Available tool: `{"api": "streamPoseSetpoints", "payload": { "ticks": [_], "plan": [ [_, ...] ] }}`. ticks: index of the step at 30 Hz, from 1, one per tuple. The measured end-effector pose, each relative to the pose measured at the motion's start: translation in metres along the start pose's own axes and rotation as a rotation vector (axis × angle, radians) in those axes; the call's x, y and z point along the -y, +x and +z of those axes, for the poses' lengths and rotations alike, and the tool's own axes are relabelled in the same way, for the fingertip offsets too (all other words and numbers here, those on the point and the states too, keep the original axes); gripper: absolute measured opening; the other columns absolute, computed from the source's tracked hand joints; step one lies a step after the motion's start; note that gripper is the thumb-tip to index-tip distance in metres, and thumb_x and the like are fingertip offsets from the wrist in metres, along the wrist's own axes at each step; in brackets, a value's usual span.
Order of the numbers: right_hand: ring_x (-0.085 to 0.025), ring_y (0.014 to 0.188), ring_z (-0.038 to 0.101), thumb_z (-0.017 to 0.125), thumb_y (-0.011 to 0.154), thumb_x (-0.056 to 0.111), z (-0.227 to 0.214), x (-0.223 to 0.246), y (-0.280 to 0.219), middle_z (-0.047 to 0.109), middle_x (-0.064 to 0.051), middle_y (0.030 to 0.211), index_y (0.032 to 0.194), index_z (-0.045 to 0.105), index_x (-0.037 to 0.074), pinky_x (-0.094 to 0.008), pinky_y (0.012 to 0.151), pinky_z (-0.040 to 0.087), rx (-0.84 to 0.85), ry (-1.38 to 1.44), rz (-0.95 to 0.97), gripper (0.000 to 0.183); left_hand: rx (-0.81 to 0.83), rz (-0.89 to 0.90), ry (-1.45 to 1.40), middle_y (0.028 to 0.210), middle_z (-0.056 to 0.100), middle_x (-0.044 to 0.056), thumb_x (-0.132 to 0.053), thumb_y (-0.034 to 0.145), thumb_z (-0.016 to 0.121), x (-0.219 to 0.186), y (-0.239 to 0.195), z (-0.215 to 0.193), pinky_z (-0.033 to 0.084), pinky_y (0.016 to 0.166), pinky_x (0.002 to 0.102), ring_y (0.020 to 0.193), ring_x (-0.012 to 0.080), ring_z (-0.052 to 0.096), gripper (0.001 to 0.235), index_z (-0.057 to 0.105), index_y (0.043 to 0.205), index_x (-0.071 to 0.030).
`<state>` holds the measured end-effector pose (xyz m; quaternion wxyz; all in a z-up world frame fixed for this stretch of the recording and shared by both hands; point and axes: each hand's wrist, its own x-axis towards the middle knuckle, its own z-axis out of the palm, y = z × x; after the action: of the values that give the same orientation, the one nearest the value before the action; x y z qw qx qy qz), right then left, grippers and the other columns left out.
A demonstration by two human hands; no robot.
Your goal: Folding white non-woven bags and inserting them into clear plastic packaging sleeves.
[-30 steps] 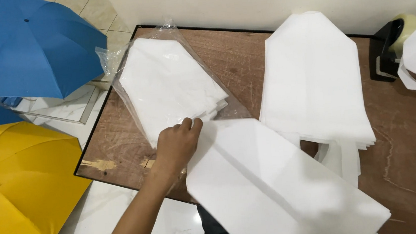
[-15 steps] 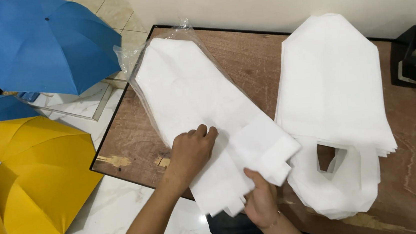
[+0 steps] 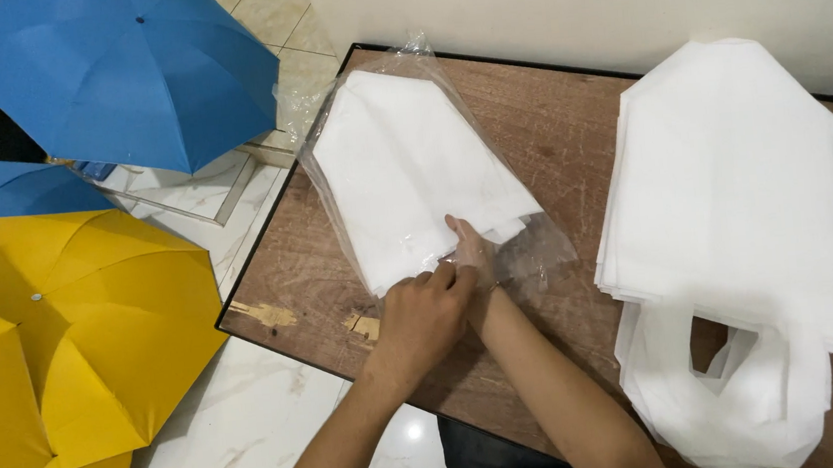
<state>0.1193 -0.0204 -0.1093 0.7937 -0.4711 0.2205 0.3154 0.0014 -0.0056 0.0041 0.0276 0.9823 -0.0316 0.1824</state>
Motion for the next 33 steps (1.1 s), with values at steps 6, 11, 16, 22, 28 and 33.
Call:
{"api": "streamPoseSetpoints", "payload": {
  "ticks": [6,11,16,22,28,33],
  "plan": [
    [-0.028,0.085,0.060,0.069,0.064,0.025,0.013,0.009,-0.009,0.058,-0.017,0.099,0.111,0.043,-0.002,-0.042,0.080,0.048,0.144,0.231,0.207,0.060,-0.086,0.031,0.040,0.064,0.056,0.004,-0.015,0.076,0.048,0.006,-0.011,0.019,0.048,0.046,0.029,0.055,0.0209,0.060,0.012,0.059,0.081,-0.014],
    [-0.028,0.093,0.057,0.062,0.067,0.036,0.022,0.028,-0.042,0.059,-0.014,0.101,0.107,0.051,0.002,-0.045,0.086,0.043,0.344,0.268,0.373,0.054,-0.089,0.036,0.034,0.063,0.055,0.003,-0.015,0.076,0.048,0.005,-0.013,0.023,0.048,0.047,0.029,0.055,0.0207,0.060,0.013,0.059,0.083,-0.015],
    [-0.023,0.097,0.053,0.055,0.073,0.038,0.013,0.033,-0.060,0.055,-0.009,0.108,0.106,0.053,0.008,-0.040,0.086,0.042,0.436,0.323,0.314,0.044,-0.128,0.060,0.059,0.061,0.053,0.002,-0.017,0.075,0.049,0.006,-0.012,0.020,0.047,0.046,0.027,0.054,0.0194,0.059,0.011,0.058,0.080,-0.016],
    [-0.018,0.080,0.052,0.054,0.080,0.036,-0.034,0.006,-0.041,0.051,-0.003,0.084,0.076,0.050,0.013,-0.029,0.072,0.044,0.339,0.301,0.196,0.023,-0.169,0.094,0.180,0.061,0.053,0.002,-0.016,0.075,0.047,0.007,-0.015,0.033,0.045,0.046,0.025,0.054,0.0179,0.058,0.014,0.059,0.083,-0.016],
    [-0.029,0.095,0.048,0.038,0.084,0.015,-0.097,0.041,-0.149,0.052,-0.017,0.106,0.103,0.045,0.006,-0.038,0.074,0.039,0.223,0.130,0.030,0.022,0.042,0.162,0.301,0.073,0.058,0.004,-0.017,0.072,0.058,-0.007,-0.030,0.037,0.043,0.044,0.031,0.058,0.0192,0.056,0.010,0.056,0.080,-0.010],
    [-0.020,0.067,0.059,0.054,0.076,0.002,-0.189,0.093,-0.167,0.063,-0.014,0.088,0.093,0.057,-0.003,-0.029,0.056,0.050,0.235,-0.469,-0.710,0.018,0.252,0.286,-0.333,0.108,0.051,0.014,-0.030,0.085,0.047,-0.047,-0.003,0.012,0.048,0.059,0.041,0.083,0.0310,0.052,0.039,0.046,0.114,-0.005]
  ]
}}
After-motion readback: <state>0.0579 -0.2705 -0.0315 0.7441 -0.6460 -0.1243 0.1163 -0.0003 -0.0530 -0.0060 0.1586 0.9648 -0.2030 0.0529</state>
